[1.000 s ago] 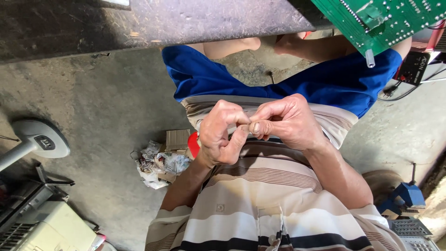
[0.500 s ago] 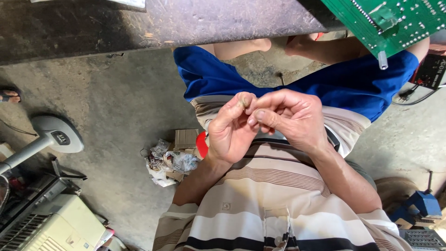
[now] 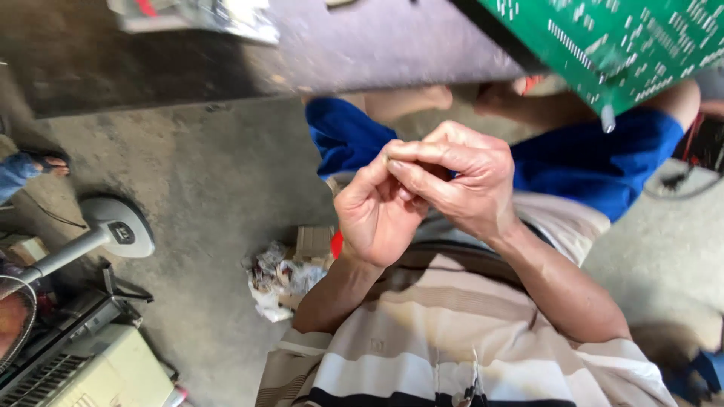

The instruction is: The person uses pliers to trim components on a green circuit board held in their hands. They then handle a small plastic bag containing electronic parts, opening it and manipulating its contents while seated.

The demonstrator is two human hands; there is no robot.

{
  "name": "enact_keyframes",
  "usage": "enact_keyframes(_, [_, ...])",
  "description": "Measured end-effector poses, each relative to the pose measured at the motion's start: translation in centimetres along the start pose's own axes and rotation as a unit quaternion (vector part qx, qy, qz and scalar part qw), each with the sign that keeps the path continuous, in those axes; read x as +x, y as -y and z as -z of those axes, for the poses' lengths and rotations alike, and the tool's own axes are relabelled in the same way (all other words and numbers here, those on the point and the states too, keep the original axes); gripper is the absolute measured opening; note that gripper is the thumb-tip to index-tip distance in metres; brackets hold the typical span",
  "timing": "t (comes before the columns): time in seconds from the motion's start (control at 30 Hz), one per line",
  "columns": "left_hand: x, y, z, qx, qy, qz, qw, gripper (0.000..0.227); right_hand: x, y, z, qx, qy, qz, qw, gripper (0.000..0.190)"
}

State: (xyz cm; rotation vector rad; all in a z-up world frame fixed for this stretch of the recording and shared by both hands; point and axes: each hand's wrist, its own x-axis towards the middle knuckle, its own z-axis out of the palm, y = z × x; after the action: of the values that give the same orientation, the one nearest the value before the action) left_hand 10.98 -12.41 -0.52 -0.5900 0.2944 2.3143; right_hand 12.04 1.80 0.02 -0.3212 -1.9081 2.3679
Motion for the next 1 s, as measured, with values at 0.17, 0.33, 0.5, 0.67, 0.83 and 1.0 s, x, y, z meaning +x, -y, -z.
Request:
enact_keyframes(0.17, [1.0, -4.6, -7.0, 0.108, 0.022, -0.131, 0.985, 0.024, 4.9, 4.8, -4.8, -0.098, -0.026, 0.101, 0.990, 0.020])
enact_keyframes(0.33, [1.0, -5.7, -8.1, 0.144, -0.010, -0.171, 0.975, 0.024, 6.4, 5.1, -5.9, -0.032, 0.005, 0.106, 0.994, 0.019])
enact_keyframes(0.5, [3.1, -7.3, -9.2, 0.185, 0.003, -0.199, 0.962, 0.028, 9.2, 4.8, -6.2, 0.018, 0.004, 0.118, 0.993, 0.018])
enact_keyframes(0.67, [8.7, -10.2, -9.7, 0.216, 0.019, -0.194, 0.957, 0.023, 12.8, 4.0, -5.9, -0.005, -0.041, 0.182, 0.982, 0.017])
enact_keyframes(0.83, [8.0, -11.3, -9.3, 0.232, 0.048, -0.165, 0.957, 0.018, 12.4, 3.8, -6.7, -0.017, -0.043, 0.201, 0.978, 0.022])
enact_keyframes(1.0, [8.1, -12.0, -8.6, 0.204, 0.064, -0.141, 0.967, 0.018, 12.6, 3.4, -6.2, -0.030, -0.038, 0.200, 0.979, 0.021])
